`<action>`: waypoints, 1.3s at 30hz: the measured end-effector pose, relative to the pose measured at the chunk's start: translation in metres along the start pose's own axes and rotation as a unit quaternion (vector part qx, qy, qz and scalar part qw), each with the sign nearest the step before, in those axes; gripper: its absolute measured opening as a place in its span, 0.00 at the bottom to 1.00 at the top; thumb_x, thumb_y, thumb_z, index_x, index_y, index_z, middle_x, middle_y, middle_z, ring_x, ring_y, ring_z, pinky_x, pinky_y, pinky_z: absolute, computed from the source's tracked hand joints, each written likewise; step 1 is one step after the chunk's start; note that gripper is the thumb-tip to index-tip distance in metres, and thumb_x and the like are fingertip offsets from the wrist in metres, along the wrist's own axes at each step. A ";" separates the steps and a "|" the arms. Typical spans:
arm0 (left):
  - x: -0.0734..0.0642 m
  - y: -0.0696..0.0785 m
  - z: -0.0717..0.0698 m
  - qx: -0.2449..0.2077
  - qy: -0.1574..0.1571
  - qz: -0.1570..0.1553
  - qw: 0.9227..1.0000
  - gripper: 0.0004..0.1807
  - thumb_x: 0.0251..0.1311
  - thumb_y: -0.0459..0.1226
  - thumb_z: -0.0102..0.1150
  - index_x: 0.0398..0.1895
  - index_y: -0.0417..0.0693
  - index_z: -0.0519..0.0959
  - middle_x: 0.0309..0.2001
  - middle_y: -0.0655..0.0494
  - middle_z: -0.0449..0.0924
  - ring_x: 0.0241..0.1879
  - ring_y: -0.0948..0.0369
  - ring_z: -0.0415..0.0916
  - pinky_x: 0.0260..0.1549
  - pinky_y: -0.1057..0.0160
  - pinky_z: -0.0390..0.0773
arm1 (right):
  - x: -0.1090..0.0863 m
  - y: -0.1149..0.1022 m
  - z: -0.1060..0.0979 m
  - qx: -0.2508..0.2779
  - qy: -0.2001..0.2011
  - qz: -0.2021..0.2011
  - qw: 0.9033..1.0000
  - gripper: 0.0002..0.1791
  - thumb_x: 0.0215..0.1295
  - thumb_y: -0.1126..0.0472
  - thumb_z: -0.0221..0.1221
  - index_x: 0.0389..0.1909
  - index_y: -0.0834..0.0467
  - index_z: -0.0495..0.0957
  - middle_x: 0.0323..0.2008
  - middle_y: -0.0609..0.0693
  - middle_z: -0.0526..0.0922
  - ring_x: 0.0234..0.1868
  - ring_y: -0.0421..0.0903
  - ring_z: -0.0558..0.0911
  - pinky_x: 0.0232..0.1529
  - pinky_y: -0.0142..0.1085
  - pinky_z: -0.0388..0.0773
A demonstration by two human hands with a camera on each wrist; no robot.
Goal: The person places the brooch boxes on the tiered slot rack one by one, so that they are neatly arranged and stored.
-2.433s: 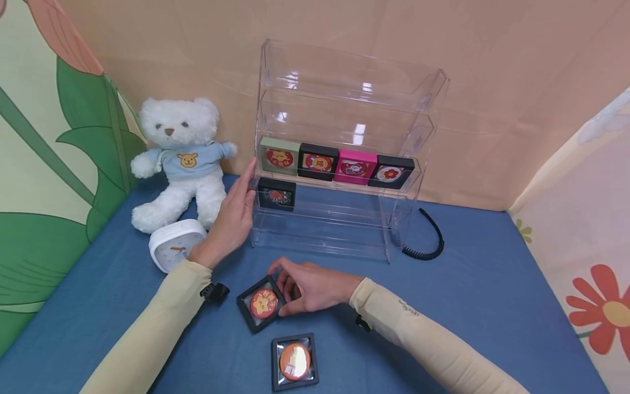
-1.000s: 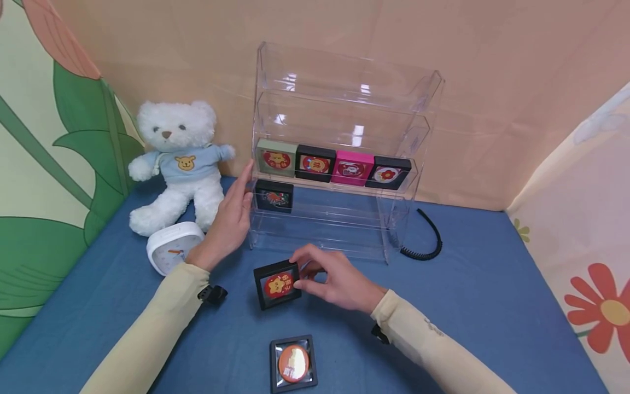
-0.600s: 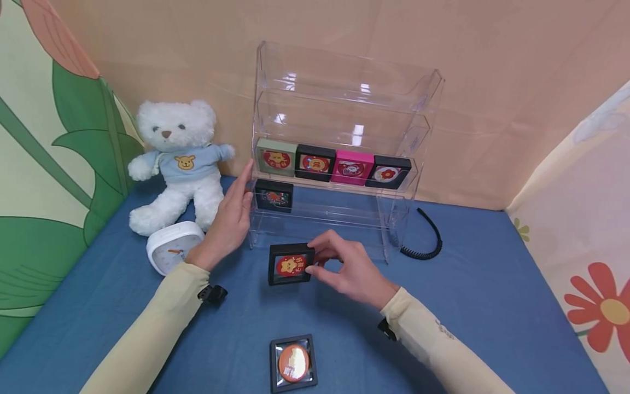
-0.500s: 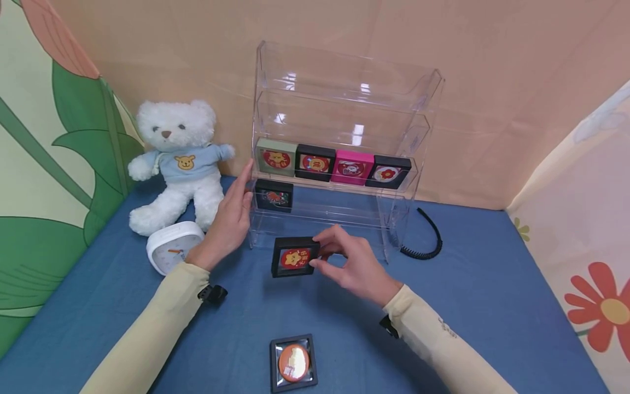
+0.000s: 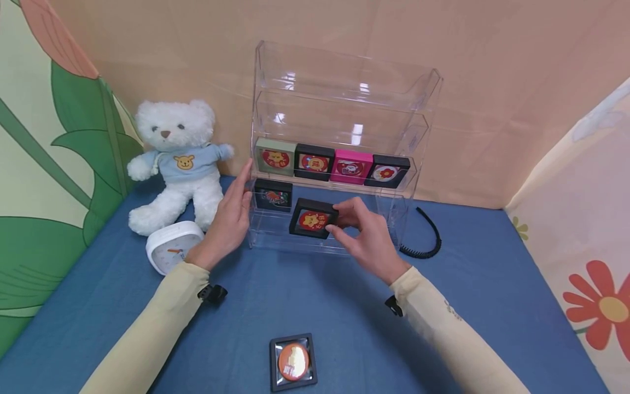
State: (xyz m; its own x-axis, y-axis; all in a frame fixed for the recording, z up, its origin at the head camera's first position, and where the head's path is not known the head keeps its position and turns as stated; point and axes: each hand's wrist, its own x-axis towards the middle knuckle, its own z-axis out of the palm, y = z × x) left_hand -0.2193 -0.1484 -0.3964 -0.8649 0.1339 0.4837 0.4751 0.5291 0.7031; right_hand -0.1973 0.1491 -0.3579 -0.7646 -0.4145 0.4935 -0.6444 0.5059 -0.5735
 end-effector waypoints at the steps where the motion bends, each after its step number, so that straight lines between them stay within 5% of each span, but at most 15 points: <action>1: 0.000 0.000 0.000 0.000 0.000 0.000 1.000 0.35 0.81 0.33 0.35 0.83 0.65 0.39 0.80 0.53 0.47 0.76 0.53 0.52 0.70 0.45 0.60 | 0.002 0.000 0.000 -0.006 0.006 0.000 1.000 0.25 0.58 0.70 0.72 0.53 0.60 0.72 0.48 0.57 0.87 0.43 0.49 0.88 0.45 0.47 0.84; 25: 0.000 -0.001 -0.001 -0.002 0.000 -0.003 1.000 0.34 0.81 0.35 0.34 0.83 0.66 0.39 0.79 0.51 0.50 0.74 0.51 0.56 0.68 0.44 0.64 | 0.031 0.011 0.016 -0.080 0.058 -0.009 0.995 0.22 0.64 0.70 0.68 0.55 0.62 0.70 0.52 0.60 0.83 0.46 0.54 0.87 0.48 0.51 0.83; 39: 0.000 0.000 -0.001 -0.005 -0.005 -0.006 1.000 0.35 0.81 0.34 0.34 0.83 0.66 0.39 0.79 0.52 0.49 0.75 0.52 0.55 0.68 0.44 0.63 | 0.035 0.019 0.030 -0.098 0.023 -0.004 0.995 0.22 0.65 0.68 0.67 0.56 0.60 0.71 0.51 0.58 0.83 0.45 0.52 0.87 0.46 0.50 0.84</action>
State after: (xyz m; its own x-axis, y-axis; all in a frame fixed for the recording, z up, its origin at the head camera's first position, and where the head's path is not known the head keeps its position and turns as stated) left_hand -0.2189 -0.1494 -0.3962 -0.8726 0.1354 0.4694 0.4653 0.5229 0.7142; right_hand -0.2367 0.1213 -0.3708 -0.7549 -0.3871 0.5294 -0.6327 0.6422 -0.4327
